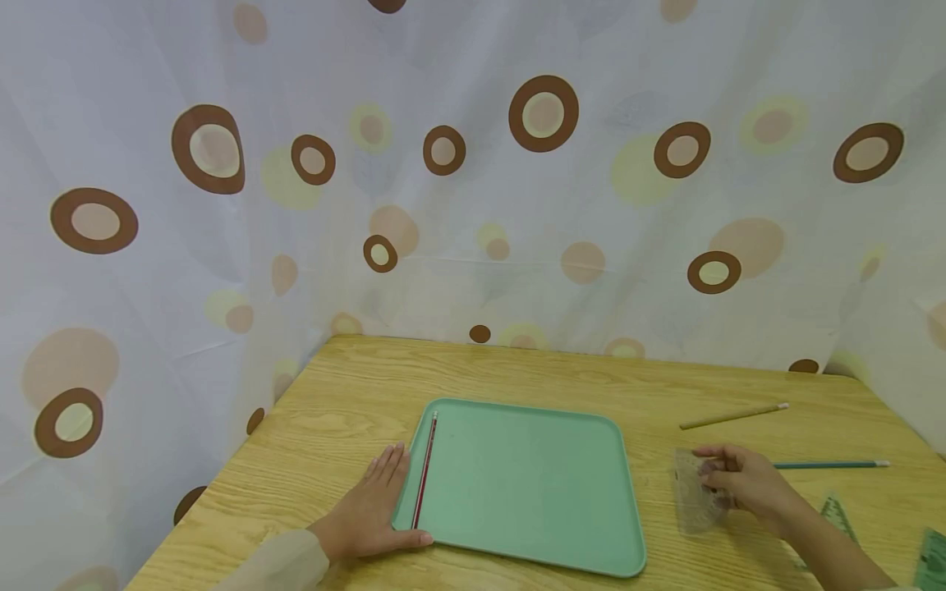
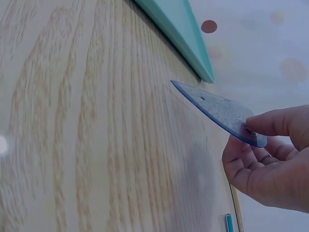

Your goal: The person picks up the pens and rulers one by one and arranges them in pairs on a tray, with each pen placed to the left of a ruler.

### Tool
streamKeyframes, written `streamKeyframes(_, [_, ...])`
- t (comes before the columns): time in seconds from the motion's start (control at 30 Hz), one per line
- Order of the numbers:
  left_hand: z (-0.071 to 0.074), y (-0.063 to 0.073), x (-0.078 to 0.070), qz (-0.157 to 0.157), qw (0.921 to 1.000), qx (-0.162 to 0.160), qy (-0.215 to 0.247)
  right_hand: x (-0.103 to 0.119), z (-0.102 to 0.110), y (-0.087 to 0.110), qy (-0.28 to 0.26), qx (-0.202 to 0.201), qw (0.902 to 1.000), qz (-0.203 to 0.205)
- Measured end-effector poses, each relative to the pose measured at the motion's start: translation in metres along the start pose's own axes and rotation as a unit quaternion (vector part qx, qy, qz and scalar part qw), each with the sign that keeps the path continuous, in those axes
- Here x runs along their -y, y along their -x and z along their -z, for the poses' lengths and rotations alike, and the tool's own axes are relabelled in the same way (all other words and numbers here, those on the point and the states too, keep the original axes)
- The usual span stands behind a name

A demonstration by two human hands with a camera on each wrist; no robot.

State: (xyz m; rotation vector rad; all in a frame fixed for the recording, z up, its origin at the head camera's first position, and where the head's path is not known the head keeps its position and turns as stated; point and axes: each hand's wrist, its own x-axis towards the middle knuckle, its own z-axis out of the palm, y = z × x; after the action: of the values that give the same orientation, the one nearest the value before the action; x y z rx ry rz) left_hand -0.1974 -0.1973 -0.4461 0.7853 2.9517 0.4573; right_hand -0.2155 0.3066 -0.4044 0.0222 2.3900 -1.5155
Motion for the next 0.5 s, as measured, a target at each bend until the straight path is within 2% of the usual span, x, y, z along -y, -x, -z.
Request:
streamKeyframes(0.2, [-0.0009,-0.0005,0.0007,-0.002,1.0,-0.001,-0.003,0.0015,-0.0004,0.0025,-0.019,0.0,0.9997,0.016])
streamKeyframes(0.5, [-0.0006,-0.0002,0.0006,0.001,1.0,0.004,-0.008,0.0041,-0.0041,0.0018,-0.106,0.006,0.9939,0.03])
